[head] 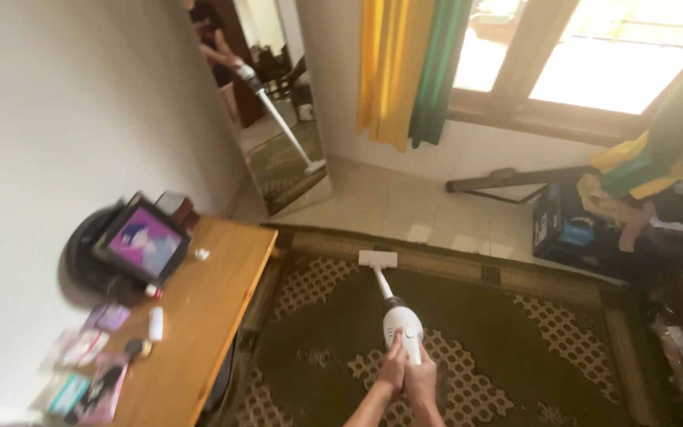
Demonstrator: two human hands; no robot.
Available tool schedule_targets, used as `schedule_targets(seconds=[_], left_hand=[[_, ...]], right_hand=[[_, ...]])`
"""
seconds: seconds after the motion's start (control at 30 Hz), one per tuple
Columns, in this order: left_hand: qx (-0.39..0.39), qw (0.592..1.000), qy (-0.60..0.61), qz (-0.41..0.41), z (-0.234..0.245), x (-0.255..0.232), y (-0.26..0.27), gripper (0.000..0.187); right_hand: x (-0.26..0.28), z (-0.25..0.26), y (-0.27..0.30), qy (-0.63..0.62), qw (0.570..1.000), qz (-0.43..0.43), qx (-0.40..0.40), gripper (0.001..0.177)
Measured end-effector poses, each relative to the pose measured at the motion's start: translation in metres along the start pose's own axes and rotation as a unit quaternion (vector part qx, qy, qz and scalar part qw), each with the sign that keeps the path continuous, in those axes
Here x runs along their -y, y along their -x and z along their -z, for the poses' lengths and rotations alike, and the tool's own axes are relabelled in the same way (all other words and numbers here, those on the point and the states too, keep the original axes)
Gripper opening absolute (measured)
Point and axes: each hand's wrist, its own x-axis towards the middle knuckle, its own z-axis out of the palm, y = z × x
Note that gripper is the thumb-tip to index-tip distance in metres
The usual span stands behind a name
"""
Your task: Vacuuming the tiled floor and a rug in a bedroom.
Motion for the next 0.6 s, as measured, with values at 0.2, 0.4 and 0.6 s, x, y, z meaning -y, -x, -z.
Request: schedule_targets(seconds=[0.2, 0.4, 0.6], left_hand=[[-0.016, 0.999, -0.025, -0.028, 0.031, -0.036, -0.065, 0.061], [-0.016, 0.999, 0.019, -0.022, 0.029, -0.031, -0.060, 0.061], [-0.027, 0.997, 0.046, -0.052, 0.001, 0.006, -0.004, 0.059]], right_hand=[[0.020, -0.051, -0.048, 0.022, 0.999, -0.038, 0.004, 0.059], [0.037, -0.044, -0.037, 0.041, 0.998, -0.040, 0.014, 0.060], [0.006, 0.003, 0.000, 0.048, 0.998, -0.025, 0.043, 0.060]])
